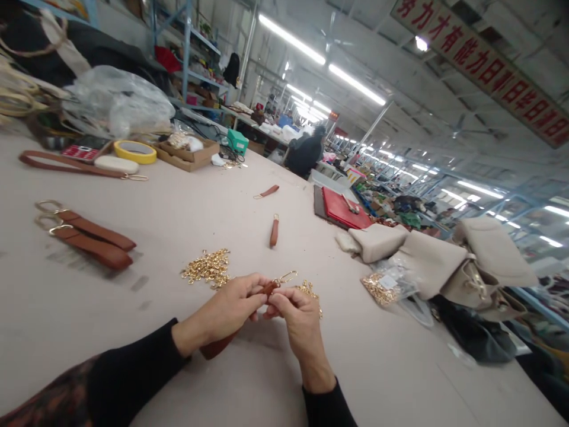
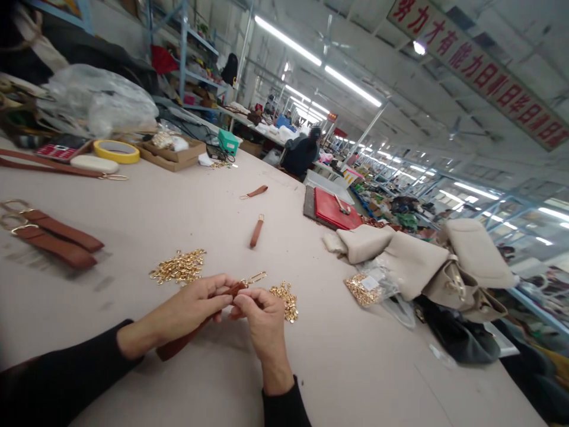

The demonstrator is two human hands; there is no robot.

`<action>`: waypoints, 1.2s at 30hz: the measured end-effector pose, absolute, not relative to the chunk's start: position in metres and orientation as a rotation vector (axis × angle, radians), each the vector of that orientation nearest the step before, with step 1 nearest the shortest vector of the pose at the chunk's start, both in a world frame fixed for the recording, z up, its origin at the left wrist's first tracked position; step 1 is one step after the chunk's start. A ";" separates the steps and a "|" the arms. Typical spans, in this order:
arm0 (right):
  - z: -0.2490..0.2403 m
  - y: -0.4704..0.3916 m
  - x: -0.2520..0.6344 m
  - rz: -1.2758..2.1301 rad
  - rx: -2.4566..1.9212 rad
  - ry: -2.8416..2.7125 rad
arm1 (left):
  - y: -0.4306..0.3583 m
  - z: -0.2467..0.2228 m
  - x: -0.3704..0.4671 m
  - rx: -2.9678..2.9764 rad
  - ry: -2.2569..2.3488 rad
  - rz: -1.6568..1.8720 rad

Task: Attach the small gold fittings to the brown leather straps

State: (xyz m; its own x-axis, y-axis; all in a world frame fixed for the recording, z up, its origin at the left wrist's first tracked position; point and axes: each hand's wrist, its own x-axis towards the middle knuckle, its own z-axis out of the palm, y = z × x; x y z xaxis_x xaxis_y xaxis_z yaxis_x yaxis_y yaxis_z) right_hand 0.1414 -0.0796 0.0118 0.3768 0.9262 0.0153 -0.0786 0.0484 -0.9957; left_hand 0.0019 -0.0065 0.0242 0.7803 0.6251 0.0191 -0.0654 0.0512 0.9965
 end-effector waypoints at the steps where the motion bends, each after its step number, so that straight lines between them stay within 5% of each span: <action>1: 0.011 -0.079 0.142 0.935 -1.290 -0.886 | -0.007 0.024 0.002 1.439 0.482 0.554; 26: 0.009 -0.084 0.136 0.723 -1.424 -1.005 | -0.011 0.034 -0.009 1.910 0.497 0.661; 36: 0.021 -0.098 0.184 0.629 -1.597 -1.100 | -0.007 0.024 -0.007 1.562 0.562 0.564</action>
